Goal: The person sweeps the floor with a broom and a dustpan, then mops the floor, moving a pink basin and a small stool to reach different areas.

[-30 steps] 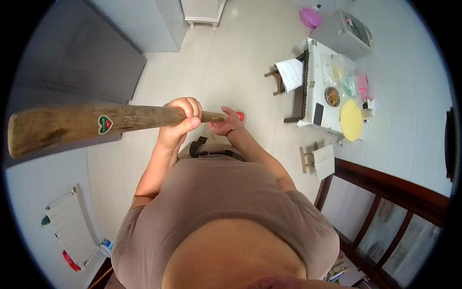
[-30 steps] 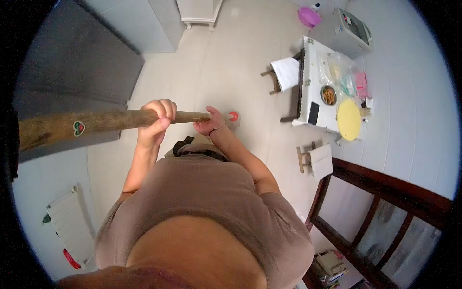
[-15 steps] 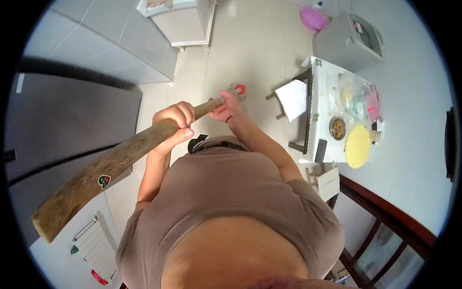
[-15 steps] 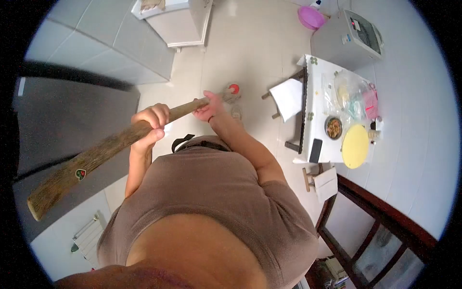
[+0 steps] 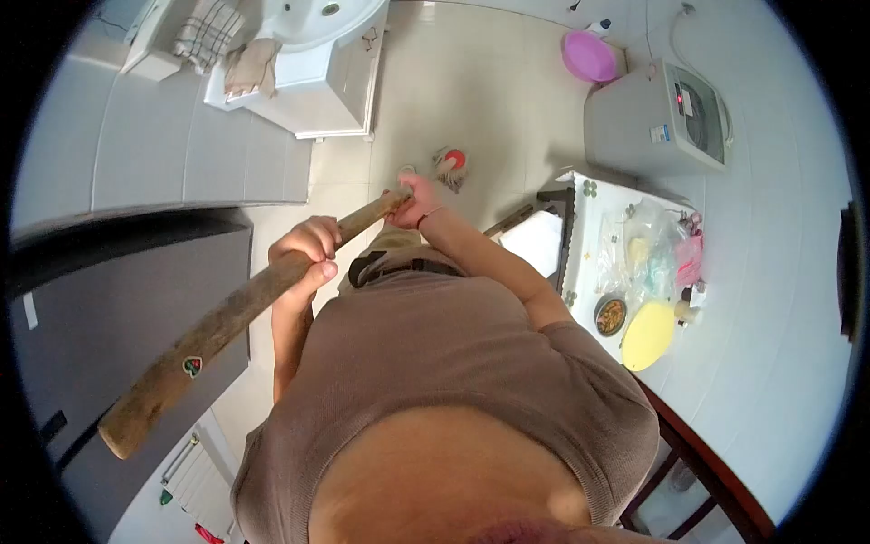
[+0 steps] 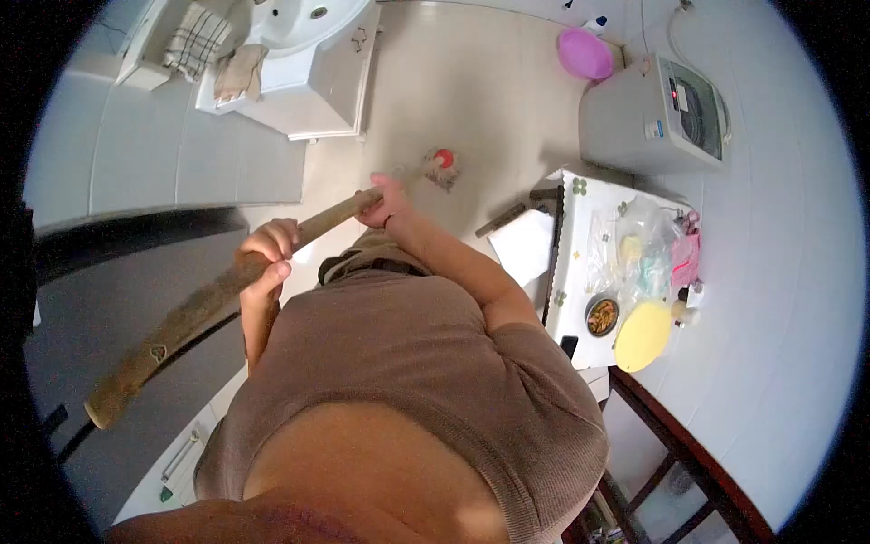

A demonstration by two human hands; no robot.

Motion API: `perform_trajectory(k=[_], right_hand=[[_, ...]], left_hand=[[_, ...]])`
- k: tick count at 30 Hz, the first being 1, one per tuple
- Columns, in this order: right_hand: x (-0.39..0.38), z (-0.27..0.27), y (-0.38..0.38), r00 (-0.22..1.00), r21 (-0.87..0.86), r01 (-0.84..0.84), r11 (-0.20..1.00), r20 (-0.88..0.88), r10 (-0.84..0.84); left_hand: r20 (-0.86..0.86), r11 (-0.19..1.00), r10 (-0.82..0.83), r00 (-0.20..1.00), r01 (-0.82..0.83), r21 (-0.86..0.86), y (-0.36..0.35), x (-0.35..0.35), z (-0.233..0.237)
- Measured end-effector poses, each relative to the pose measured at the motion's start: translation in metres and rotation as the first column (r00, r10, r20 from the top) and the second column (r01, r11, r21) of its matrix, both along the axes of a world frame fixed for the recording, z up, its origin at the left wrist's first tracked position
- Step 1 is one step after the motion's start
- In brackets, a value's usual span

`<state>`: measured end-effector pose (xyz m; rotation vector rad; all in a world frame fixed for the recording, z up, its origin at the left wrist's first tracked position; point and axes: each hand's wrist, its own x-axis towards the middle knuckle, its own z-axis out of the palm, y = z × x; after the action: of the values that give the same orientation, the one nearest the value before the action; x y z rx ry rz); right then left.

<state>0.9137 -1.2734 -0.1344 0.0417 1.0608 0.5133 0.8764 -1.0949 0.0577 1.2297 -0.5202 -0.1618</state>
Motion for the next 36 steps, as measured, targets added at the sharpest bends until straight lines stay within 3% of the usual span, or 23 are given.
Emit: perform_trajectory(k=[2, 7, 9, 11, 16, 18, 23, 25, 27, 31, 32, 34, 36], right_hand=[[0.049, -0.014, -0.020, 1.000, 0.027, -0.014, 1.000, 0.005, 0.014], [0.151, 0.015, -0.066, 1.000, 0.046, 0.000, 0.999, 0.013, -0.001], [0.182, 0.009, -0.078, 0.988, 0.076, 0.095, 0.993, 0.113, -0.103], [0.212, 0.018, -0.096, 0.992, 0.048, 0.101, 0.994, 0.077, -0.104], [0.284, 0.007, -0.147, 0.989, 0.072, 0.127, 0.989, 0.072, -0.132], [0.316, 0.009, -0.175, 0.990, -0.046, 0.119, 0.992, 0.079, -0.115], [0.396, -0.006, -0.260, 0.994, 0.047, 0.090, 0.995, 0.061, -0.093], [0.429, 0.005, -0.300, 0.993, -0.059, 0.091, 0.994, 0.076, -0.087], [0.460, -0.002, -0.340, 0.993, -0.037, 0.114, 0.993, 0.047, -0.112], [0.510, -0.031, -0.398, 0.968, -0.233, 0.213, 0.949, 0.184, -0.172], [0.522, -0.038, -0.407, 0.951, -0.323, 0.271, 0.907, 0.238, -0.200], [0.544, -0.054, -0.429, 0.943, -0.288, 0.299, 0.910, 0.233, -0.236], [0.562, -0.068, -0.445, 0.935, -0.254, 0.327, 0.910, 0.227, -0.272]], left_hand=[[0.006, 0.999, -0.031, 0.999, 0.032, -0.025, -0.014, 0.053, -0.002], [-0.004, 0.989, -0.121, 0.993, 0.120, -0.089, -0.048, 0.174, 0.005], [-0.005, 0.988, -0.141, 0.990, 0.140, -0.063, -0.059, 0.212, 0.012], [-0.003, 0.986, -0.161, 0.987, 0.160, -0.041, -0.074, 0.245, 0.012], [0.009, 0.993, -0.113, 0.994, 0.113, -0.033, -0.110, 0.308, -0.016], [-0.021, 0.996, -0.071, 0.997, 0.070, -0.049, -0.130, 0.331, -0.029], [-0.044, 0.995, -0.030, 0.999, 0.026, -0.096, -0.200, 0.388, -0.047], [-0.056, 0.991, -0.040, 0.998, 0.032, -0.130, -0.238, 0.413, -0.045], [-0.109, 0.991, -0.036, 0.993, 0.022, -0.130, -0.280, 0.439, -0.042], [-0.183, 0.983, -0.030, 0.983, -0.003, -0.181, -0.350, 0.500, -0.068], [-0.192, 0.985, -0.022, 0.981, -0.012, -0.172, -0.366, 0.511, -0.071], [-0.381, 0.988, 0.069, 0.922, -0.009, 0.157, -0.400, 0.529, -0.070], [-0.447, 0.982, 0.077, 0.891, 0.010, 0.188, -0.416, 0.535, -0.070]])
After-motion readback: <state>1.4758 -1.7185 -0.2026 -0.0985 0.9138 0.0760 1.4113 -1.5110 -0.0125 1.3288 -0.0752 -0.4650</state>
